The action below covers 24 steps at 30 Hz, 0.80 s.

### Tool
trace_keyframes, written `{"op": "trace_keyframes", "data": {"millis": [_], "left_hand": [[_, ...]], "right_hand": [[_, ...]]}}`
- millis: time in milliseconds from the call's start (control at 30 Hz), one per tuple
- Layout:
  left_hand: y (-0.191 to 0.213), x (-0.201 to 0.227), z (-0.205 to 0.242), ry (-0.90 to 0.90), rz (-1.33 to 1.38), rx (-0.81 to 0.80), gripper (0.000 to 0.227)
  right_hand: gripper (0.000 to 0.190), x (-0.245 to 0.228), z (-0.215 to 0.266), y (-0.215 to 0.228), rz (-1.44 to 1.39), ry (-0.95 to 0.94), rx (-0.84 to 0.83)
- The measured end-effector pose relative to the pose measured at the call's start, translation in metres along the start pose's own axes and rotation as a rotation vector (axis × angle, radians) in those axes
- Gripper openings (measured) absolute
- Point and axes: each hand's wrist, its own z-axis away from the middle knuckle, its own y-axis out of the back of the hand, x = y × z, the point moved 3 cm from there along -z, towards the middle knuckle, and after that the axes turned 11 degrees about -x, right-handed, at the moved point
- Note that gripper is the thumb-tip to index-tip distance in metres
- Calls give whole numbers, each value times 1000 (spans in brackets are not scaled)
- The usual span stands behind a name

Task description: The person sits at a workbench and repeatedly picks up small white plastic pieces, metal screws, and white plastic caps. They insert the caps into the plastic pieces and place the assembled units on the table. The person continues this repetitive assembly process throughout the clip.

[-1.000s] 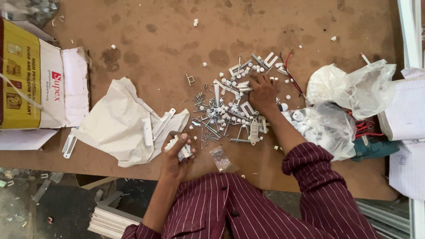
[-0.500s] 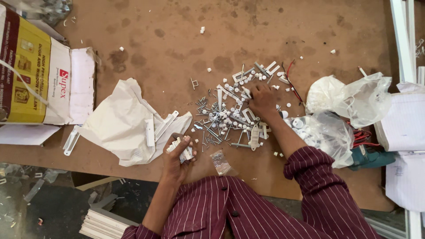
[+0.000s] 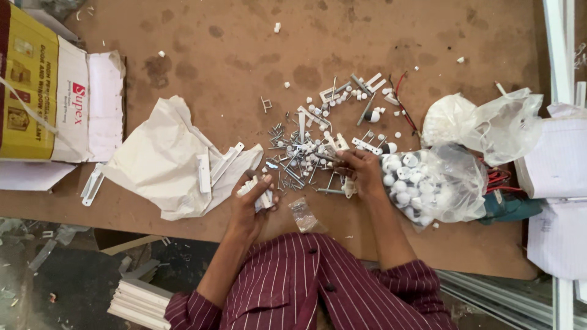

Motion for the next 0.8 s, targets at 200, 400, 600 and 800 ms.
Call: {"op": "trace_keyframes", "data": {"millis": [200,400,600,800], "left_hand": [[-8,-8,-4,-38,-30,-78,23],[-8,-11,1,-81,-68,-139,25],[-13,-11,6,-231,-9,-192,34],[-11,-5,15,-257,-78,-152,30]], "right_hand": [[22,11,51,-47,-226,-31,-311],[16,3,80,-86,-227,46,-456],[16,-5,85,-129,1,119,-349],[17,-18,92,-152,202,189,-313]]}}
